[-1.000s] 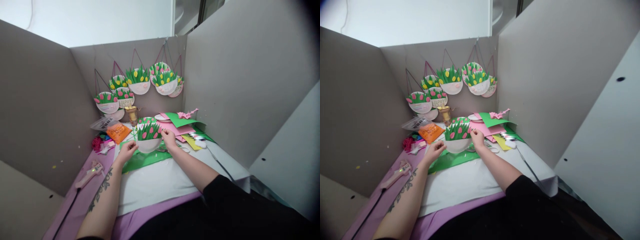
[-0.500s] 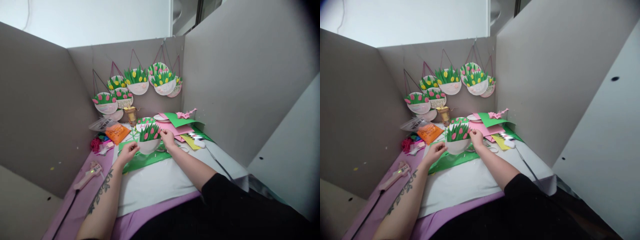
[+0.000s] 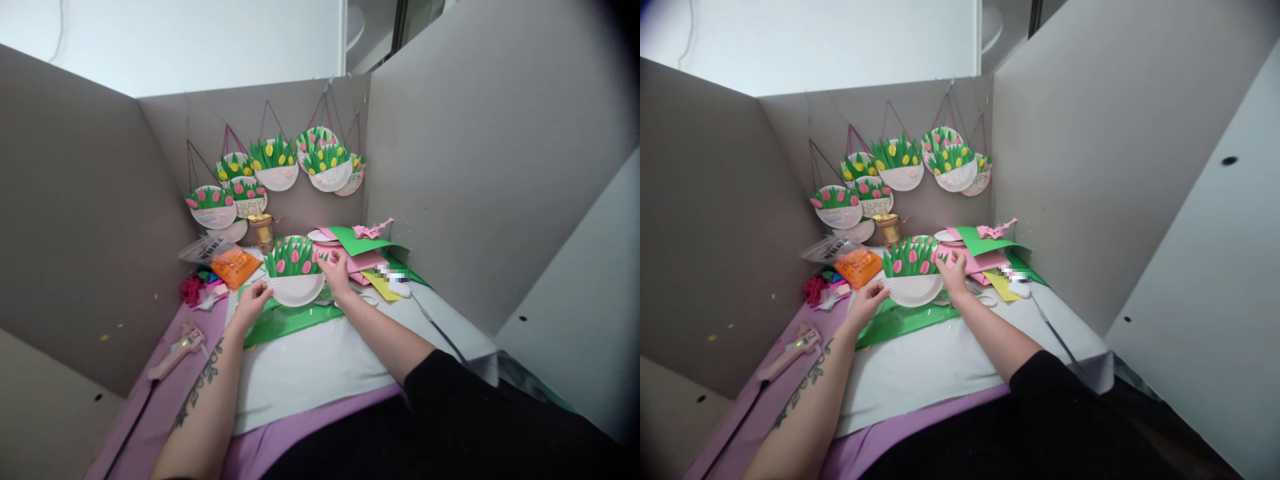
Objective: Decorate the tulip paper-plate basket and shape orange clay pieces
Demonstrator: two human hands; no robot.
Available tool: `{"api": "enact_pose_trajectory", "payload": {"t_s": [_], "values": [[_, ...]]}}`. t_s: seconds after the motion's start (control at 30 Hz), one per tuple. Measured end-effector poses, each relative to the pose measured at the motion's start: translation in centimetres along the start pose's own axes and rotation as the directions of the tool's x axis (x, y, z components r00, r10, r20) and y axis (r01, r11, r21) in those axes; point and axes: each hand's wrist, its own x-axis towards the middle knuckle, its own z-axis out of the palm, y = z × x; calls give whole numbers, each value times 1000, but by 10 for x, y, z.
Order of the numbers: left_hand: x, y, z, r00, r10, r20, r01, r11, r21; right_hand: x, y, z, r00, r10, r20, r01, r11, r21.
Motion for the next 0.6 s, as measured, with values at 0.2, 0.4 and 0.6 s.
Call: {"api": "enact_pose_trajectory", "payload": {"t_s": [0.2,0.4,0.6], "values": [[-2,1,1,1000,14,25,-15,1000,22,-1,3,1,986,44,160,-68,986,152],[-3,-2,-1,999,21,38,-23,998,50,-5,-4,-1,988,55,147,-80,981,174],[-2,-4,-1,998,43,47,-46,997,56,-3,-3,-2,985,71,159,-107,967,232]]}}
